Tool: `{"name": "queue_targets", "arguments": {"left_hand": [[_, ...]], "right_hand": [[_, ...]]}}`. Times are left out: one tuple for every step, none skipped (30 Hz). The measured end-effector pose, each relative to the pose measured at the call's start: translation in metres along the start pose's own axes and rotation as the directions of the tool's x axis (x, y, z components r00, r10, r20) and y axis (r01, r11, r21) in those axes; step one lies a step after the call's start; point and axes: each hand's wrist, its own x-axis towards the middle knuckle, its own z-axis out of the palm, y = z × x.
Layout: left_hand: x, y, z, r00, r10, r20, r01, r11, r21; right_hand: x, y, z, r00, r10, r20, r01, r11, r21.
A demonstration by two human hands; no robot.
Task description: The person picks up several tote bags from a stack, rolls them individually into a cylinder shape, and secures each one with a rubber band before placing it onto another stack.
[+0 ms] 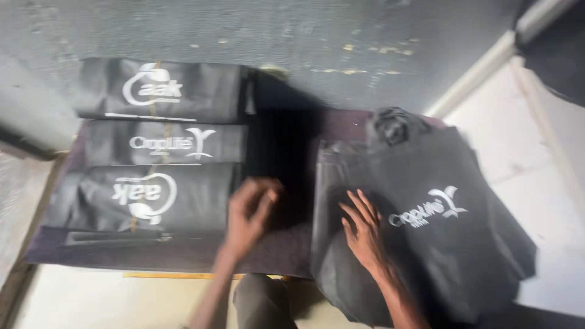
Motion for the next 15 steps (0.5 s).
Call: {"name": "queue_targets", "arguments": {"left_hand": [[-0.025, -0.024, 0.045, 1.0, -0.001, 0.013, 0.001, 1.0, -0.01], [-0.06, -0.045, 0.088, 0.979, -0.188, 0.076, 0.199, 0.964, -0.178], [-0.107, -0.06, 0.128, 0.918, -0.362, 0.162, 0.396, 0.861, -0.319], [-0.128, -0.054, 0.147, 0.914, -0.369, 0.171, 0.405, 0.856, -0.321], [-0.144, -0.048, 0.168, 0.892, -0.411, 0.187, 0.451, 0.831, -0.327], [-0.161, -0.042, 0.188, 0.869, -0.451, 0.203, 0.495, 0.803, -0.333], [-0.163, -0.034, 0.195, 0.866, -0.459, 0.2, 0.501, 0.798, -0.335], [-0.165, -0.025, 0.203, 0.845, -0.502, 0.184, 0.534, 0.771, -0.347], [-0.167, -0.018, 0.206, 0.822, -0.544, 0.167, 0.565, 0.745, -0.355], [-0.163, -0.005, 0.21, 0.818, -0.552, 0.162, 0.571, 0.742, -0.352], [-0.158, 0.007, 0.213, 0.819, -0.543, 0.185, 0.574, 0.781, -0.246], [-0.153, 0.019, 0.215, 0.817, -0.537, 0.209, 0.568, 0.811, -0.136], [-0.155, 0.014, 0.222, 0.818, -0.539, 0.199, 0.568, 0.812, -0.134], [-0.158, 0.008, 0.228, 0.822, -0.53, 0.208, 0.559, 0.821, -0.118], [-0.159, 0.002, 0.234, 0.825, -0.52, 0.223, 0.55, 0.829, -0.102]], "right_hand": [[-0.021, 0.02, -0.013, 1.0, 0.014, -0.001, -0.014, 1.0, -0.01], [-0.043, 0.039, -0.026, 1.0, 0.001, -0.026, -0.002, 0.999, -0.042], [-0.067, 0.057, -0.038, 0.999, -0.016, -0.043, 0.013, 0.998, -0.069], [-0.088, 0.066, -0.043, 0.999, -0.007, -0.036, 0.004, 0.997, -0.073], [-0.102, 0.077, -0.049, 0.995, 0.085, 0.058, -0.077, 0.988, -0.132], [-0.117, 0.087, -0.054, 0.973, 0.18, 0.143, -0.15, 0.969, -0.198], [-0.127, 0.092, -0.049, 0.972, 0.179, 0.152, -0.147, 0.969, -0.199], [-0.137, 0.096, -0.044, 0.976, 0.152, 0.153, -0.106, 0.956, -0.274], [-0.147, 0.097, -0.036, 0.98, 0.124, 0.156, -0.065, 0.938, -0.341], [-0.148, 0.095, -0.032, 0.979, 0.123, 0.164, -0.062, 0.94, -0.335], [-0.146, 0.094, -0.027, 0.985, 0.138, 0.103, -0.091, 0.925, -0.368], [-0.144, 0.091, -0.022, 0.988, 0.152, 0.041, -0.123, 0.909, -0.398], [-0.141, 0.088, -0.022, 0.989, 0.144, 0.044, -0.116, 0.913, -0.392], [-0.138, 0.084, -0.023, 0.994, 0.105, -0.033, -0.11, 0.928, -0.355], [-0.135, 0.081, -0.023, 0.991, 0.074, -0.113, -0.107, 0.942, -0.32]]}}
